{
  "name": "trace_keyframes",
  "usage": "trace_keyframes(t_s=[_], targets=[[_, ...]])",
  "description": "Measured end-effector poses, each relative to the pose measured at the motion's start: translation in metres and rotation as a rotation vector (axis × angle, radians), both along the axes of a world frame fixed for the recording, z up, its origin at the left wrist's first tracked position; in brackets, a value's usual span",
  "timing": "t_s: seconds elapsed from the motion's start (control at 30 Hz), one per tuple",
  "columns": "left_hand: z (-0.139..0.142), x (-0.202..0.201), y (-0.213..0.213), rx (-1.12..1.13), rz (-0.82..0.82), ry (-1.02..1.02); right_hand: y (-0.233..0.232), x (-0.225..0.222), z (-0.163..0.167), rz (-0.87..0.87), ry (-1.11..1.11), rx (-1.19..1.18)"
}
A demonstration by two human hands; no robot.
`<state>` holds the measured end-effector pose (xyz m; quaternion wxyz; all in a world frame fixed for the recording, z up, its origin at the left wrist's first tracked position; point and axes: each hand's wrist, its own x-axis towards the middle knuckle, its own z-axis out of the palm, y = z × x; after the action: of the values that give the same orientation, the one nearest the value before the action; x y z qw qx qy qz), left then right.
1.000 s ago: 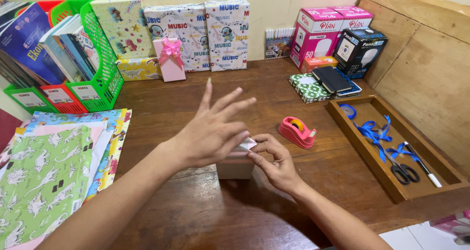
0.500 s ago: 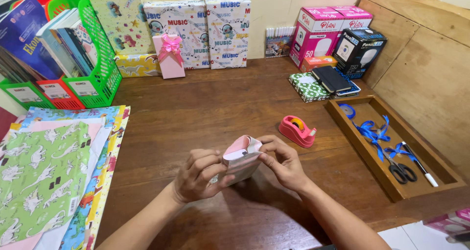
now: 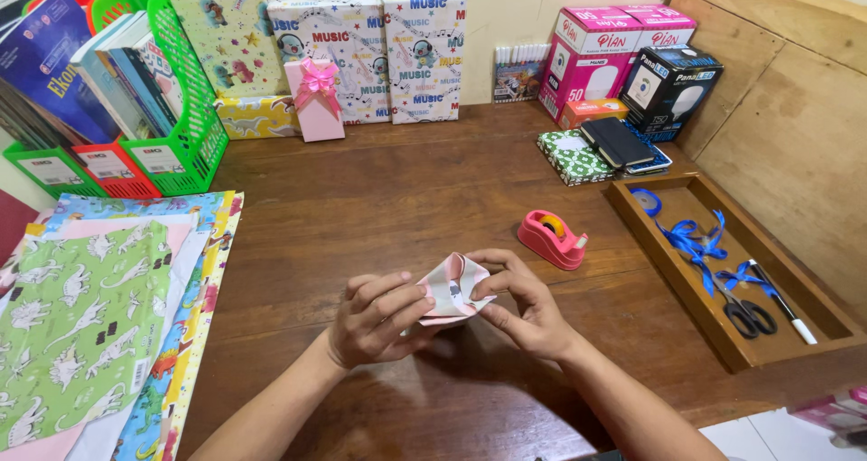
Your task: The person wraps a white rectangular box with pink and white wrapping paper at a wooden table. They cut the paper with scissors, fold it around the box, secure it with tape from a tape dispenser, and fold and tape the open ends of the paper closed.
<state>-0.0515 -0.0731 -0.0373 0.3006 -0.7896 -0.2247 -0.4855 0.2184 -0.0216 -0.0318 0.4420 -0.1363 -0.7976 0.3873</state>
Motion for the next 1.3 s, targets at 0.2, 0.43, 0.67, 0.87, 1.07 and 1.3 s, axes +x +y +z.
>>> trace_keyframes(t_s=[0.2,0.43,0.67,0.87,1.07,1.3], targets=[[0.002,0.001,0.001,0.047,-0.017,0.043,-0.003,0.000,0.003,0.032,-0.021,0.025],[0.007,0.010,-0.004,0.053,-0.078,0.050,-0.005,0.000,0.009,0.017,-0.064,0.160],[0.006,0.014,-0.013,0.074,-0.123,0.087,-0.019,-0.002,0.012,0.007,-0.099,0.341],[0.005,0.013,-0.015,0.036,-0.149,0.070,-0.017,0.000,0.018,-0.093,-0.153,0.543],[0.003,0.021,-0.015,0.047,-0.172,0.017,-0.024,-0.002,0.028,-0.110,-0.127,0.602],[0.001,0.016,-0.017,-0.006,-0.159,0.019,-0.044,-0.001,0.037,-0.282,-0.164,0.818]])
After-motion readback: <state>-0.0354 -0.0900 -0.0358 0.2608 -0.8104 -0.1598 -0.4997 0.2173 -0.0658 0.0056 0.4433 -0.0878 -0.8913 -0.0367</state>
